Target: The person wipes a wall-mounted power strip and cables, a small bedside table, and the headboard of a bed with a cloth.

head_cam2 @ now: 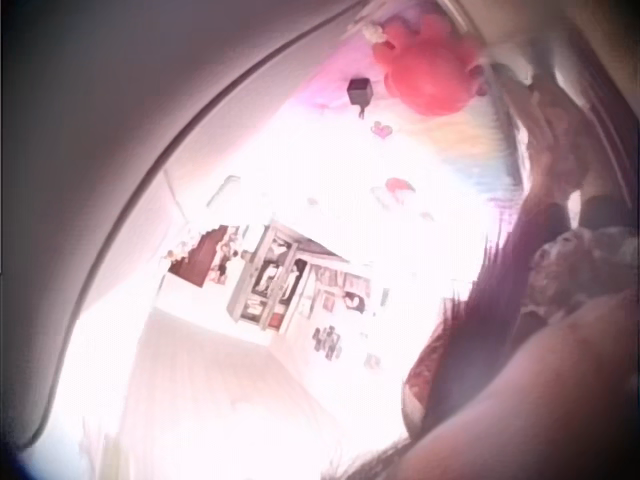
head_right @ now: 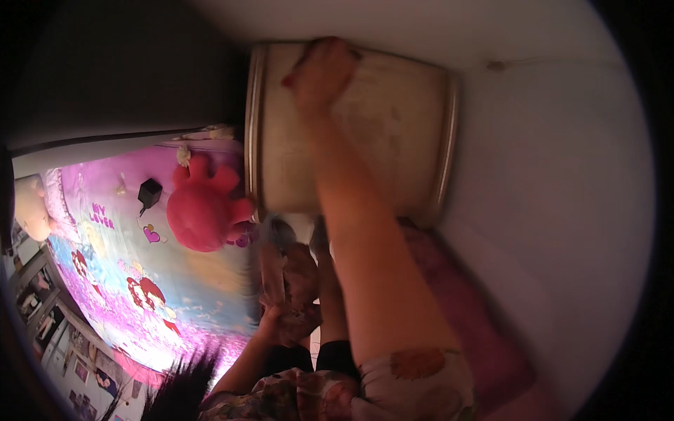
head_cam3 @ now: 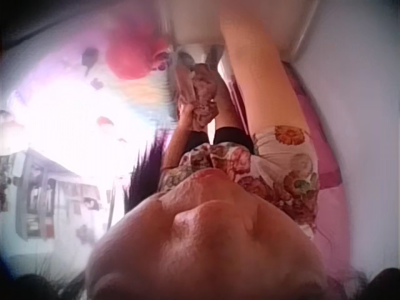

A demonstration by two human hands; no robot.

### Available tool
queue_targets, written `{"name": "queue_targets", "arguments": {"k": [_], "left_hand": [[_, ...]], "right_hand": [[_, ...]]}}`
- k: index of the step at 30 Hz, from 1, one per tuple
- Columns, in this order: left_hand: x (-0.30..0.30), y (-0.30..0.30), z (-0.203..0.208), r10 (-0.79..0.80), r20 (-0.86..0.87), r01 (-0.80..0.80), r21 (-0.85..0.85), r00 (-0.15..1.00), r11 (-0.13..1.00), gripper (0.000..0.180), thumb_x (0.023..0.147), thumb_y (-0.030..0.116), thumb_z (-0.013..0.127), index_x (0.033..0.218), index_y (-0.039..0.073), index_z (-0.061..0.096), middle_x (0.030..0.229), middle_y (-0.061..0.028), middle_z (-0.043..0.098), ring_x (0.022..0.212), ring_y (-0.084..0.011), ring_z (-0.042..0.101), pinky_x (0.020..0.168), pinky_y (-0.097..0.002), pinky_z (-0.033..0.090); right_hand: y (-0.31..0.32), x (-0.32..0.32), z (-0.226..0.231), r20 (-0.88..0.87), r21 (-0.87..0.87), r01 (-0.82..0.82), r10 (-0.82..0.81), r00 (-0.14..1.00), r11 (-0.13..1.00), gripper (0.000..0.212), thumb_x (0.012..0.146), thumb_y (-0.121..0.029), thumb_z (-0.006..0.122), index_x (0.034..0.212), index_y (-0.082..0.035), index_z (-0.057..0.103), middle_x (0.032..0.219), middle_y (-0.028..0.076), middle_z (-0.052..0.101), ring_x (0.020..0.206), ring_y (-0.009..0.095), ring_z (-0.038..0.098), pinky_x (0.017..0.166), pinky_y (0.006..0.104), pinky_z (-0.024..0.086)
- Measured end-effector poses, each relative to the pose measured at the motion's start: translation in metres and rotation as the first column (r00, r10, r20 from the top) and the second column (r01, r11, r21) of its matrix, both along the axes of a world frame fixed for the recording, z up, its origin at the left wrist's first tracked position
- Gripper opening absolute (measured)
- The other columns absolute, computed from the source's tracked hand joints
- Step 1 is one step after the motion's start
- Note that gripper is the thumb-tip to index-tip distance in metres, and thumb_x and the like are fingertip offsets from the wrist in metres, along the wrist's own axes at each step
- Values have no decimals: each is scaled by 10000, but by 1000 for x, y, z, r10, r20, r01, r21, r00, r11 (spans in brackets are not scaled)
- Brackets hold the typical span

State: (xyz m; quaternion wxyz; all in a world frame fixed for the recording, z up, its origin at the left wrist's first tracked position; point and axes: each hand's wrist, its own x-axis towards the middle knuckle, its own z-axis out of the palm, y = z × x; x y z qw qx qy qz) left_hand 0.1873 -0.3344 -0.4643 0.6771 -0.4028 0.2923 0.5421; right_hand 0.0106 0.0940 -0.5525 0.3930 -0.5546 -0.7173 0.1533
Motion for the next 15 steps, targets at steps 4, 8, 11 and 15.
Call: {"name": "queue_targets", "arguments": {"k": [4,8,11,15], "left_hand": [[0,42,32,-131,-234,121,-56,963,991,530,741,342,570,1141,17,445,956,-87,554,730,-200,565,598,-263,471],[8,26,23,-84,-26,85,46,996,995,453,787,271,538,1147,17,430,999,-105,542,825,-215,565,649,-293,484],[-2,14,37,-143,-169,139,-35,975,990,437,827,220,500,1203,34,376,1061,-119,514,913,-237,556,711,-318,490],[-6,44,61,-144,-115,140,-46,983,989,439,776,223,534,1152,10,456,1011,-98,568,895,-200,568,762,-297,477]], "right_hand": [[-6,-15,-28,192,373,-321,266,944,870,143,787,-161,541,819,-30,591,857,182,567,803,370,507,717,441,409],[-49,10,-14,-39,3,-509,508,860,861,153,780,-171,552,838,-42,610,893,169,567,808,346,513,693,443,401],[-155,73,-16,-137,-231,-671,659,739,705,176,769,-192,580,871,-52,611,883,155,571,814,336,524,710,412,416],[-162,164,-15,-16,-107,-959,964,267,264,194,777,-165,570,916,-34,605,907,131,586,841,323,536,764,410,424]]}}
